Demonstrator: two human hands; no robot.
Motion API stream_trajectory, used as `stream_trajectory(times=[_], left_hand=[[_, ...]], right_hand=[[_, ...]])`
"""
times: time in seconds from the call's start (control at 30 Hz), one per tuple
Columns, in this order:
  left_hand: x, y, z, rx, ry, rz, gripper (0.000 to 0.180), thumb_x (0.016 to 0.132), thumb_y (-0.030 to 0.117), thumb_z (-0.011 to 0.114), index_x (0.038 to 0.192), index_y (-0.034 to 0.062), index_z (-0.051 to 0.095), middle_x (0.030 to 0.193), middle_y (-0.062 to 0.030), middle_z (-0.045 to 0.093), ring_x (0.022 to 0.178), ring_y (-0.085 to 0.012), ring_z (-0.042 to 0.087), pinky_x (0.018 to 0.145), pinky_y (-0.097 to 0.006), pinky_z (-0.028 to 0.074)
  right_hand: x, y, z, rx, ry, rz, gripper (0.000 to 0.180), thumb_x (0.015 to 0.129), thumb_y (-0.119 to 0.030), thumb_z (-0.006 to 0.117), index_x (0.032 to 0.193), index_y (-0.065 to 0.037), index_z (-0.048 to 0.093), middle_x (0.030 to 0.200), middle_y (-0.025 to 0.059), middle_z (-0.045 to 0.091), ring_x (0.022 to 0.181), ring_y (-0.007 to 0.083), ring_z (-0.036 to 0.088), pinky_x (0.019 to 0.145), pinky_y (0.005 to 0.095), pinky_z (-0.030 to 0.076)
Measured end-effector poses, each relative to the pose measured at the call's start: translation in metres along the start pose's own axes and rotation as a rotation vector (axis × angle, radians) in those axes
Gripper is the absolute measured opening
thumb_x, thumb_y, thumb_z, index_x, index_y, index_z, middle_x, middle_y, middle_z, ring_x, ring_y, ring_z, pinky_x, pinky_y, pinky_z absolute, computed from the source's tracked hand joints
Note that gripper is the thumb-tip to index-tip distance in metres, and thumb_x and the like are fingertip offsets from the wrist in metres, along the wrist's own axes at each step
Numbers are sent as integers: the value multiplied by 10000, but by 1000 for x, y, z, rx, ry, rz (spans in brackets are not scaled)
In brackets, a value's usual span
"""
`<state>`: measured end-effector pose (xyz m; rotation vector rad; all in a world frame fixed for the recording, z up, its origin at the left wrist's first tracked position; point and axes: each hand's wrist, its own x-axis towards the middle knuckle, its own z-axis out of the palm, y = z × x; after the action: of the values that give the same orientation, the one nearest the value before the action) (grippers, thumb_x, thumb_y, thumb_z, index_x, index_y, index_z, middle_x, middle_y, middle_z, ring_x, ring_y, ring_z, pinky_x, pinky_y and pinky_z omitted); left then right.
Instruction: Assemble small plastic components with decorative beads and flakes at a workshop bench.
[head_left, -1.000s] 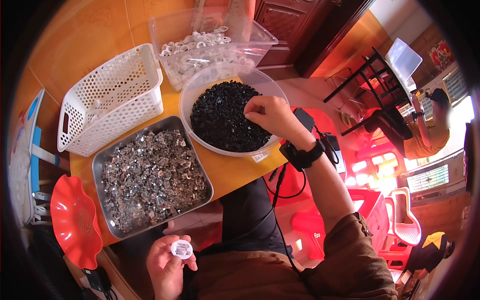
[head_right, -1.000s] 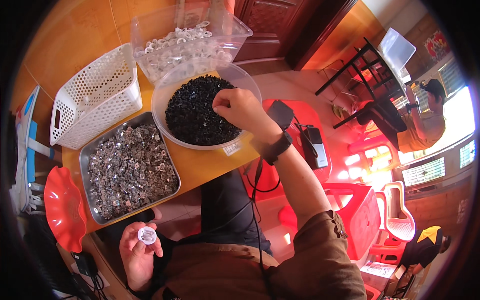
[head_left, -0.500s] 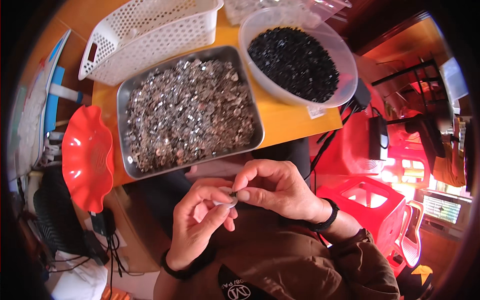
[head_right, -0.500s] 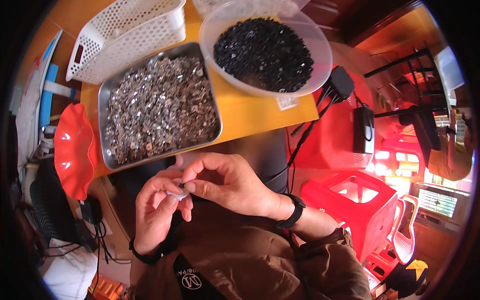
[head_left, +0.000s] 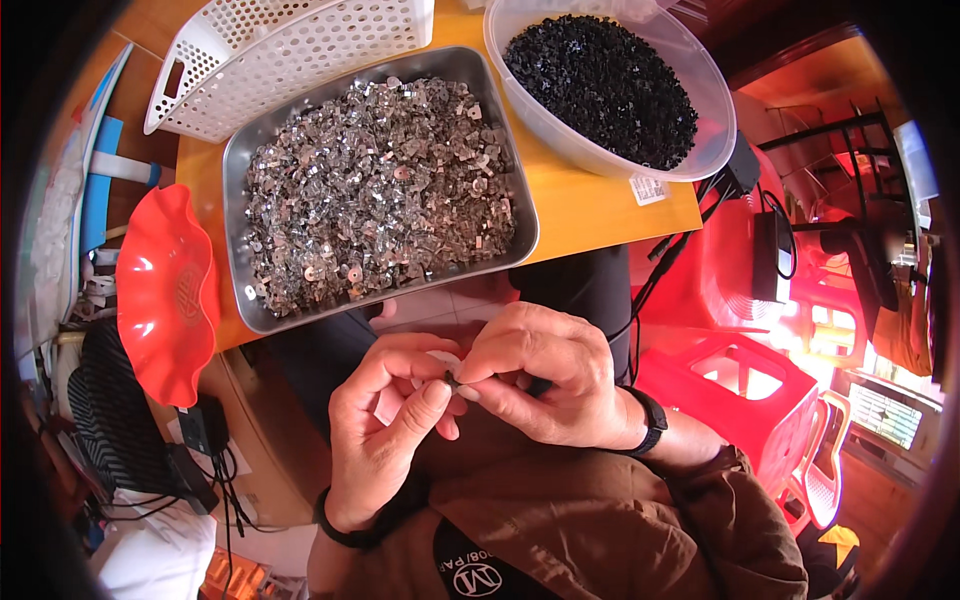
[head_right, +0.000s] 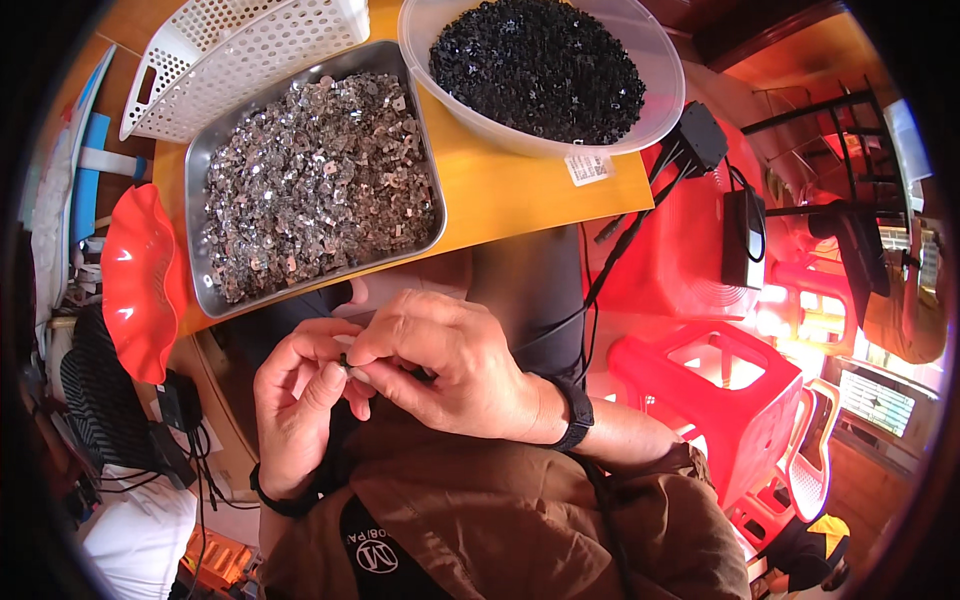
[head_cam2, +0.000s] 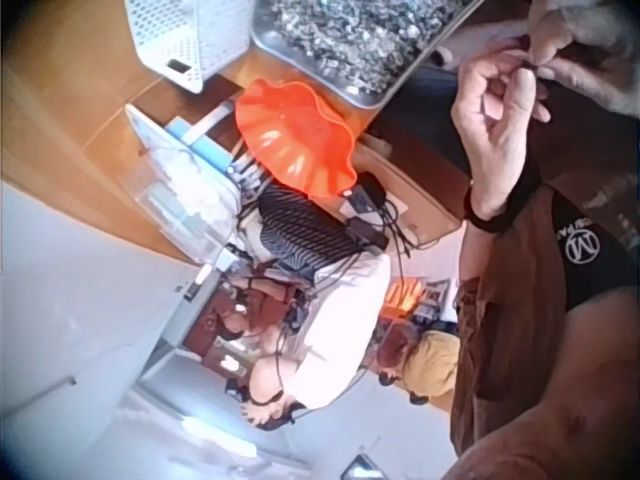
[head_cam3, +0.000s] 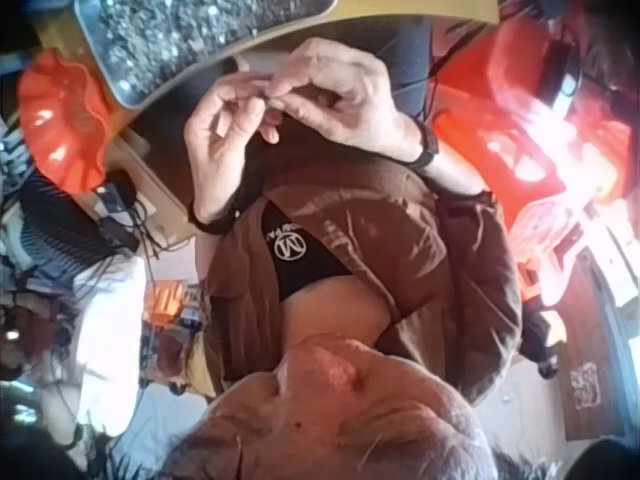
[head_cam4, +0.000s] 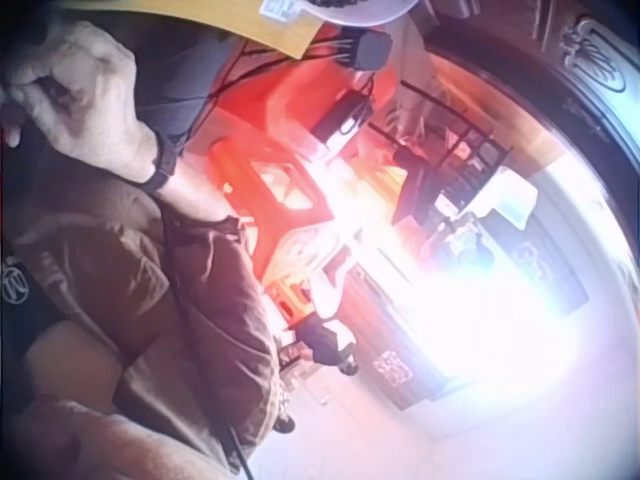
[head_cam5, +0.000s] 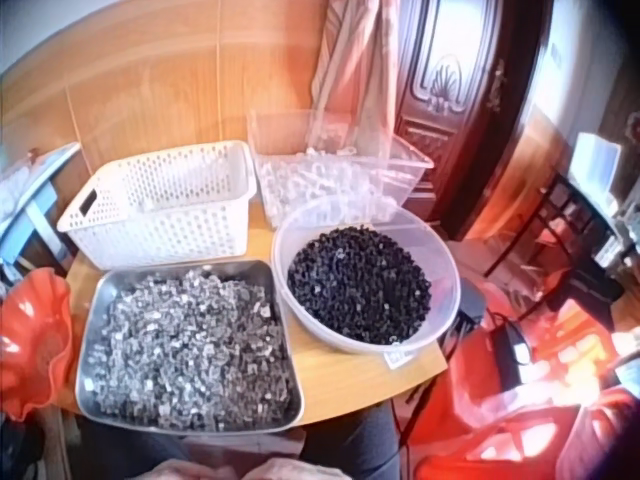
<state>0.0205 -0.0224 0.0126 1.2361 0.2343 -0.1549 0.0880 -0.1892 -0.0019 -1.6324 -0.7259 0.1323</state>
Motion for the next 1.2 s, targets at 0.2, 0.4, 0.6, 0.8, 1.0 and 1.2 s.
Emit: stream_trajectory(times=[0.2,0.4,0.6,0.8,1.0,1.2], left_hand=[[-1,1,1,-39,-14,-5,120,876,49,600,949,-45,591,1104,-146,533,779,-163,618,596,-249,528],[-2,-2,-3,-60,-59,-13,135,898,57,566,975,-52,583,1125,-156,520,815,-180,621,602,-257,527],[-2,-3,-2,-50,-59,14,150,917,63,533,1000,-54,577,1125,-161,517,838,-185,614,606,-262,523],[-2,-1,-2,12,-34,5,144,909,65,550,983,-52,586,1123,-159,516,833,-178,612,611,-260,525],[-3,-2,-2,74,-21,31,124,880,38,587,969,-47,598,1119,-152,514,823,-161,605,616,-255,531],[-5,-3,0,239,68,167,100,843,-9,620,936,-44,609,1100,-150,512,822,-146,585,625,-249,529]], right_hand=[[0,7,1,-114,37,-217,190,685,-18,736,842,-81,650,836,45,591,699,204,609,600,306,500],[2,9,0,-50,54,-237,167,700,-32,745,846,-64,672,795,47,605,651,176,592,534,277,469],[1,11,3,71,43,-156,180,729,-22,731,903,-55,696,810,50,621,681,158,606,582,264,488],[-1,8,6,48,65,-115,173,727,5,717,886,-60,699,796,46,615,688,158,606,580,258,485],[-2,13,6,17,68,-196,178,719,19,716,872,-68,695,778,37,597,672,149,590,567,262,478],[-4,7,7,8,76,-60,171,707,-10,741,859,-64,687,794,42,610,672,154,588,564,258,471]])
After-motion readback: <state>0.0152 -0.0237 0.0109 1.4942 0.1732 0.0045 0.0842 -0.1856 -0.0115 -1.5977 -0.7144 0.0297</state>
